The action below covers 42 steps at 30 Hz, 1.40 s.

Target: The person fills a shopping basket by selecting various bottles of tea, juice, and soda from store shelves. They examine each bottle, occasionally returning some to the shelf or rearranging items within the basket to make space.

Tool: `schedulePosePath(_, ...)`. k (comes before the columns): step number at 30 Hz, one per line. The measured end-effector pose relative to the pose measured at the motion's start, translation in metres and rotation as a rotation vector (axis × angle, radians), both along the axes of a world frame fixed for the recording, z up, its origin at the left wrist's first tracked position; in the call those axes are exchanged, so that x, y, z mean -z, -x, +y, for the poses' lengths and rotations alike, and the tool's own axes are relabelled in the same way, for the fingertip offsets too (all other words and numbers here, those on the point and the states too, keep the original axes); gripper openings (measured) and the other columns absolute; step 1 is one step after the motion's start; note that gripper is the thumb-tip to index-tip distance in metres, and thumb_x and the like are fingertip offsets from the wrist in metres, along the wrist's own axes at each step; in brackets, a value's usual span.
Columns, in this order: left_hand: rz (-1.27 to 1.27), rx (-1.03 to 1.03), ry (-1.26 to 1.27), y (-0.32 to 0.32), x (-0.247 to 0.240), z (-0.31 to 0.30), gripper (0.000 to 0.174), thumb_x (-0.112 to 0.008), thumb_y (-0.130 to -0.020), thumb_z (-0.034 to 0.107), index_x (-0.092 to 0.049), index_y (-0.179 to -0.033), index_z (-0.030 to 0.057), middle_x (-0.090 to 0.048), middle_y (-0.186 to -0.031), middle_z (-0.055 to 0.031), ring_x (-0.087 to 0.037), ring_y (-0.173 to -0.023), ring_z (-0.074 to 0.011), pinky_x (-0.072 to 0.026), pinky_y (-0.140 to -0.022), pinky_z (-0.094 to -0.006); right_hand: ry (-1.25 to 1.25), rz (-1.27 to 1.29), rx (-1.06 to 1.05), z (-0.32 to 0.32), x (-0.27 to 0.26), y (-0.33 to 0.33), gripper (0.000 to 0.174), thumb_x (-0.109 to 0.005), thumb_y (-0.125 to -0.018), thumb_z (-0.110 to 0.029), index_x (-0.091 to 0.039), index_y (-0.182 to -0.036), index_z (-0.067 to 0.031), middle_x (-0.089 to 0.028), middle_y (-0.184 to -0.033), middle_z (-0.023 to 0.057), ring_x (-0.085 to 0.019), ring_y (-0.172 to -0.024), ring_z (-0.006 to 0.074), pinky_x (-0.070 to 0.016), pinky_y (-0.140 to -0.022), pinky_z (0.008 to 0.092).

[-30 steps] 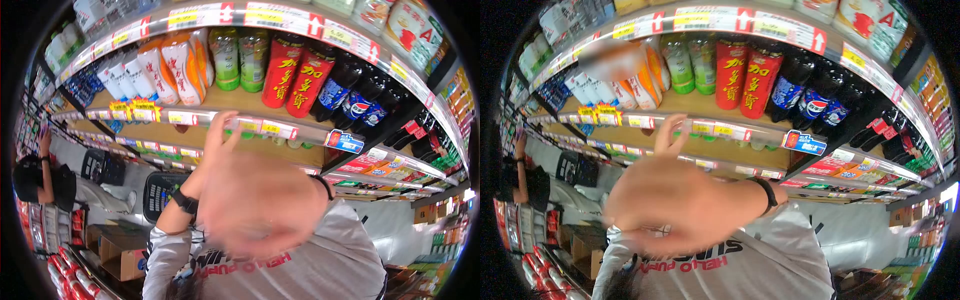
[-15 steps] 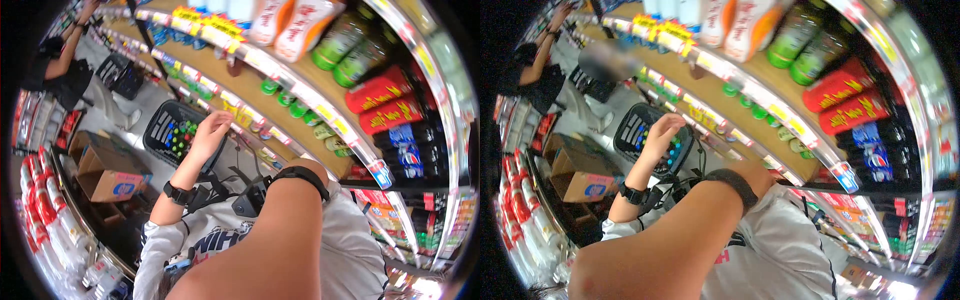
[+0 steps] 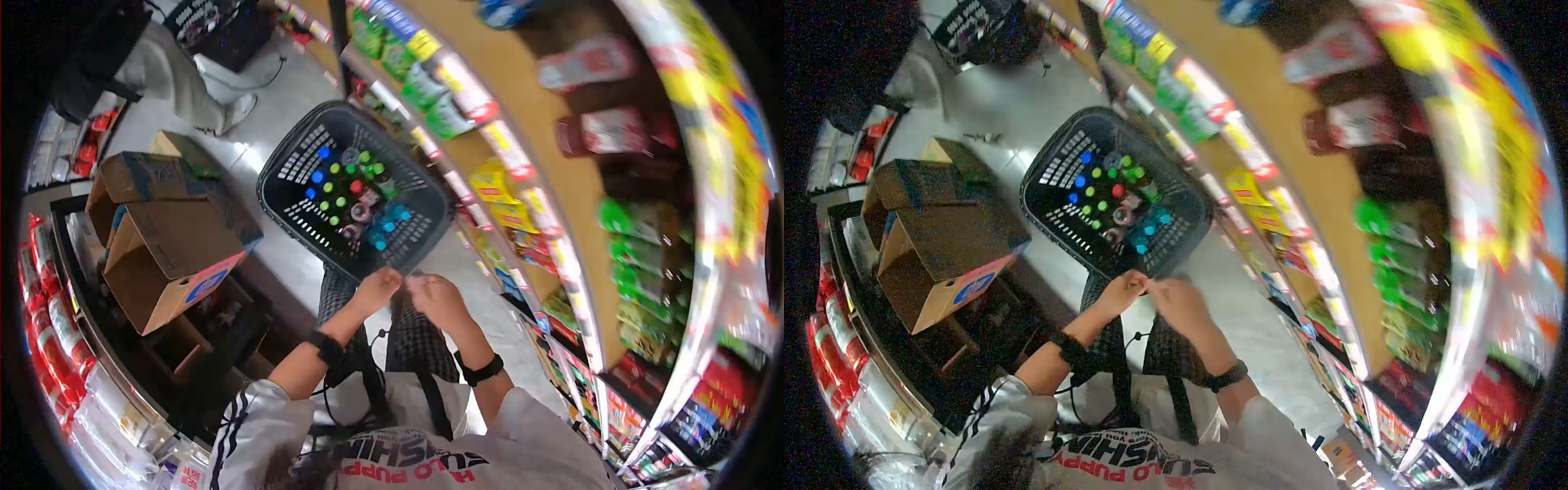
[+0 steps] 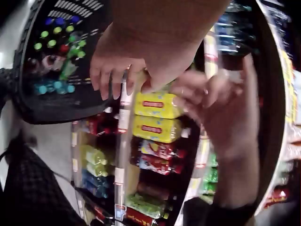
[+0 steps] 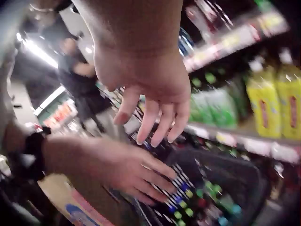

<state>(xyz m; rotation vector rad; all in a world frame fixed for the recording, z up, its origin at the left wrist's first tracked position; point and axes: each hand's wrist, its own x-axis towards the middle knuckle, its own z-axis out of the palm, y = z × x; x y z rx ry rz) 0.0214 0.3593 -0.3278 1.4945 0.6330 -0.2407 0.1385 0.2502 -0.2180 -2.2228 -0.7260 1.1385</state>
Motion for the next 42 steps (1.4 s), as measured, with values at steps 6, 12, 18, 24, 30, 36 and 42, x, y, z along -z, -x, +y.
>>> schedulePosePath(6, 0.173, -0.283, 0.264, 0.024, 0.138, 0.053, 0.016, -0.051, -0.079, 0.013, -0.055, -0.090, 0.0018, -0.059, -0.081, -0.0070, -0.055, -0.071, -0.0130, -0.0438, -0.058, -0.0262, 0.347, 0.184, 0.202, 0.007, 0.161, 0.019, 0.016, -0.056, -0.073, -0.019, -0.059, -0.070, -0.0030, -0.059, -0.070, 0.0115, -0.058, -0.072, 0.0234, -0.0441, -0.063, 0.0325)
schedulePosePath(12, 0.431, -0.415, 0.460, -0.010, 0.186, 0.094, 0.017, -0.053, -0.082, 0.017, -0.056, -0.097, 0.0092, -0.057, -0.088, -0.0015, -0.054, -0.080, -0.0111, -0.0397, -0.067, -0.0240, 0.115, 0.138, 0.109, 0.065, 0.224, 0.069, 0.031, -0.067, -0.068, -0.024, -0.058, -0.090, -0.0048, -0.055, -0.097, 0.0143, -0.054, -0.089, 0.0317, -0.0441, -0.077, 0.0377)
schedulePosePath(18, 0.436, -0.342, 0.402, 0.004, 0.242, 0.076, 0.023, -0.054, -0.080, 0.015, -0.056, -0.102, 0.0101, -0.056, -0.086, 0.0007, -0.052, -0.077, -0.0106, -0.0381, -0.064, -0.0233, 0.010, 0.303, 0.267, 0.077, 0.257, 0.103, 0.047, -0.065, -0.072, -0.023, -0.047, -0.112, -0.0059, -0.053, -0.105, 0.0172, -0.054, -0.093, 0.0358, -0.0440, -0.079, 0.0377)
schedulePosePath(24, 0.495, -0.560, 0.477, -0.007, 0.247, 0.090, 0.022, -0.051, -0.078, 0.016, -0.058, -0.094, 0.0037, -0.057, -0.072, -0.0046, -0.052, -0.061, -0.0127, -0.0402, -0.055, -0.0249, 0.208, 0.201, 0.216, 0.088, 0.308, 0.053, 0.037, -0.064, -0.072, -0.022, -0.054, -0.105, -0.0074, -0.059, -0.098, 0.0136, -0.059, -0.084, 0.0254, -0.0463, -0.072, 0.0336)
schedulePosePath(30, 0.486, -0.674, 0.626, -0.062, 0.306, 0.121, 0.015, -0.049, -0.082, 0.021, -0.056, -0.087, 0.0087, -0.050, -0.062, 0.0027, -0.041, -0.047, -0.0055, -0.0299, -0.041, -0.0174, -0.070, -0.684, 0.207, 0.168, 0.431, -0.072, 0.045, -0.063, -0.070, -0.016, -0.049, -0.111, -0.0050, -0.048, -0.114, 0.0167, -0.053, -0.094, 0.0334, -0.0464, -0.075, 0.0406)
schedulePosePath(36, 0.395, -0.441, 0.641, -0.121, 0.338, 0.134, 0.032, -0.051, -0.081, 0.029, -0.050, -0.110, 0.0139, -0.055, -0.103, -0.0028, -0.054, -0.090, -0.0174, -0.0400, -0.080, -0.0341, 0.322, -0.418, -0.109, 0.204, 0.486, -0.125, 0.031, -0.064, -0.067, -0.012, -0.054, -0.097, -0.0090, -0.051, -0.104, 0.0097, -0.055, -0.089, 0.0321, -0.0464, -0.073, 0.0414)
schedulePosePath(42, 0.454, -0.548, 0.799, -0.113, 0.307, 0.124, 0.038, -0.052, -0.078, 0.032, -0.047, -0.112, 0.0161, -0.050, -0.112, -0.0016, -0.049, -0.101, -0.0226, -0.0319, -0.086, -0.0385, 0.221, -0.323, 0.095, 0.161, 0.476, -0.110, 0.013, -0.061, -0.062, -0.004, -0.063, -0.070, -0.0125, -0.054, -0.096, 0.0082, -0.056, -0.085, 0.0278, -0.0455, -0.069, 0.0353)
